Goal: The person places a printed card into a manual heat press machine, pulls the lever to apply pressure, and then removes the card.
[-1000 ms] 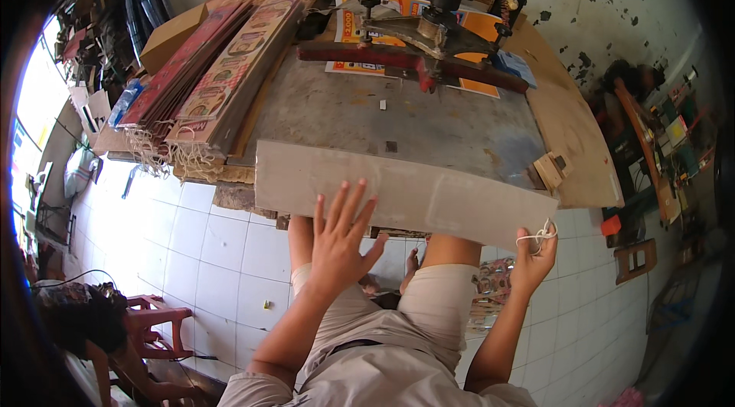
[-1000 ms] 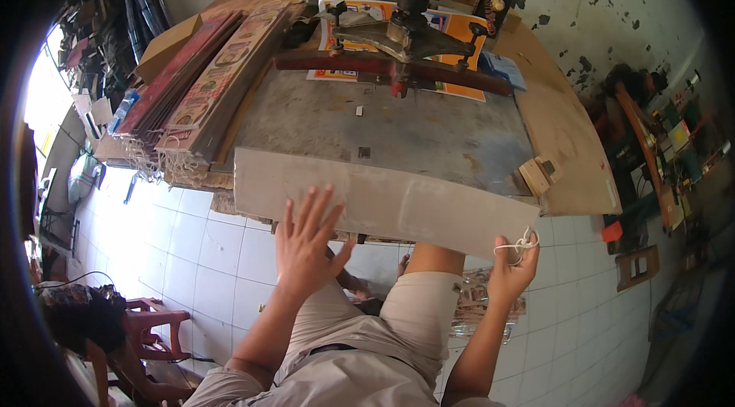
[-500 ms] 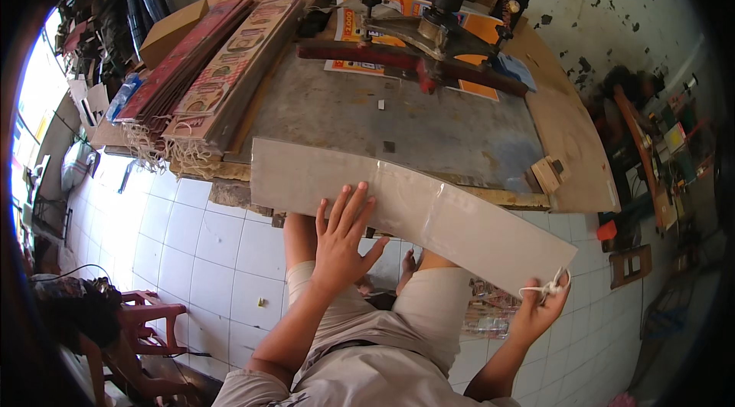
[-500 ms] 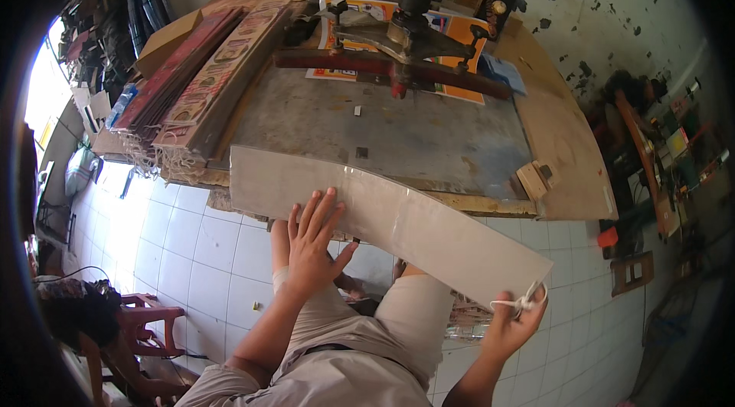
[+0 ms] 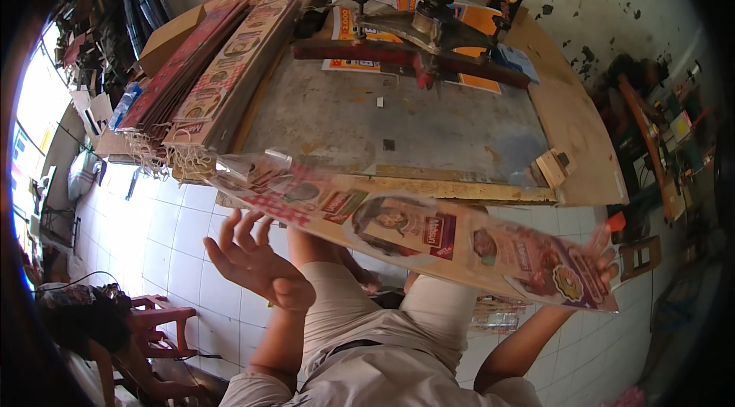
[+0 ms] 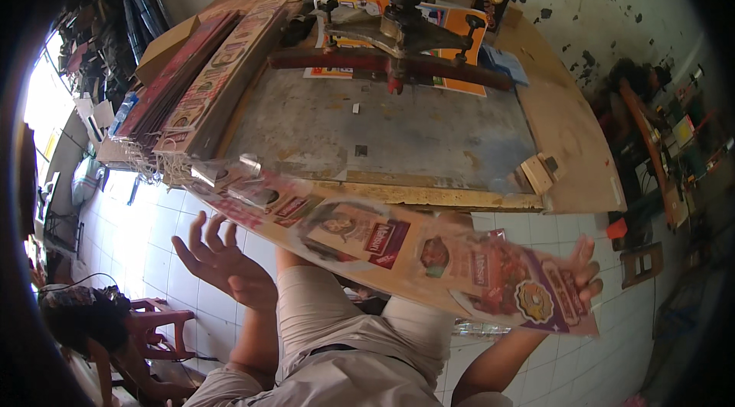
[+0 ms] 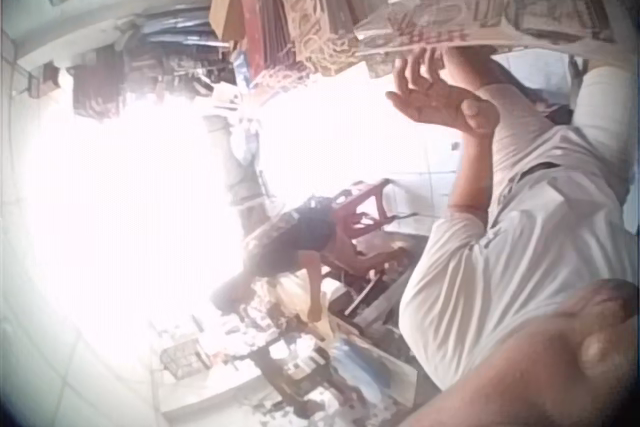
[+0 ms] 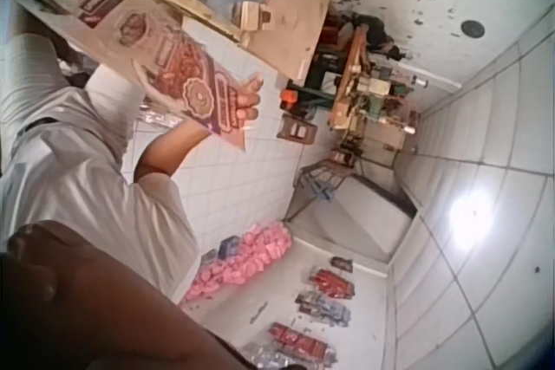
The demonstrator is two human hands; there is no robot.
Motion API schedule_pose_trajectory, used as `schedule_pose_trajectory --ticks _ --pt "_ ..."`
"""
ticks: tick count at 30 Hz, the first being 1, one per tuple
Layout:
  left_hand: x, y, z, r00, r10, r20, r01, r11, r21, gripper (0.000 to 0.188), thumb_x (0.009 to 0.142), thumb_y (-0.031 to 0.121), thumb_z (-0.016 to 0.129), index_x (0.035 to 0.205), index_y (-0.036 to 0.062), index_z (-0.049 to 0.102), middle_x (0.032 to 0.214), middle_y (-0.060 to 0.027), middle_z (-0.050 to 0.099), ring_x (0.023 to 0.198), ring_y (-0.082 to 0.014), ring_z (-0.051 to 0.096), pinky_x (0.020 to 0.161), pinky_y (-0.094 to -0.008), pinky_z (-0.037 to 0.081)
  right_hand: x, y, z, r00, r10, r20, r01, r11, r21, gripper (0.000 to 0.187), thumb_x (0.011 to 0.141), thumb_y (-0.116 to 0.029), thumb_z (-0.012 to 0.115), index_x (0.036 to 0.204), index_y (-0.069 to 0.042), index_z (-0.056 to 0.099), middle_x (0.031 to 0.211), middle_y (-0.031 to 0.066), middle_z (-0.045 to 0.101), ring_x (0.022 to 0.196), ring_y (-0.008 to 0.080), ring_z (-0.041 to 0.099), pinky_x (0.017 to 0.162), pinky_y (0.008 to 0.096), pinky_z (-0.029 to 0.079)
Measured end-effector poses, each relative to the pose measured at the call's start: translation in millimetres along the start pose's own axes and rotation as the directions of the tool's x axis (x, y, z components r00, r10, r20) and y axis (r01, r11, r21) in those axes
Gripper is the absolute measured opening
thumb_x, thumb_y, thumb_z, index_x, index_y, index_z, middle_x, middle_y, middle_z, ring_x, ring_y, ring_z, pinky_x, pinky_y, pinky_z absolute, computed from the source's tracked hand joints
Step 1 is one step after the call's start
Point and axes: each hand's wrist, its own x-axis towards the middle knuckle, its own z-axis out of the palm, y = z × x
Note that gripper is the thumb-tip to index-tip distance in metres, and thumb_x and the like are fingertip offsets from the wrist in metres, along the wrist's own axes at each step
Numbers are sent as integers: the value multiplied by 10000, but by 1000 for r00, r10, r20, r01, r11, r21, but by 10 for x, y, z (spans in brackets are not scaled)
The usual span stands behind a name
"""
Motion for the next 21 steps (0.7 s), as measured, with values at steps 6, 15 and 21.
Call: schedule_pose_trajectory --ticks 6,15,21 --pt "75 -326 -319 980 -9 201 -77 907 414 627 1050 328 619 1548 -21 463 1512 -203 566 1375 -331 562 1196 -494 401 -32 395 442 946 177 270 -105 959 -262 106 993 -94 745 1069 -68 676 1611 145 547 1552 360 480 1298 574 353" --pt "256 -974 -721 877 -54 477 -320 675 664 545 1121 316 527 1591 42 510 1671 -180 517 1605 -418 382 1323 -583 236 -573 406 612 847 530 49 -493 816 -302 477 1057 -105 703 1519 -52 597 1483 119 654 1372 237 626 1138 386 519" --pt "238 -1293 -836 858 -87 506 -322 678 662 642 1181 466 326 1639 34 451 1682 -171 518 1630 -423 350 1341 -602 171 -771 566 471 706 705 60 -698 679 230 563 1112 -220 587 1632 -30 483 1554 148 614 1408 255 615 1175 421 508"
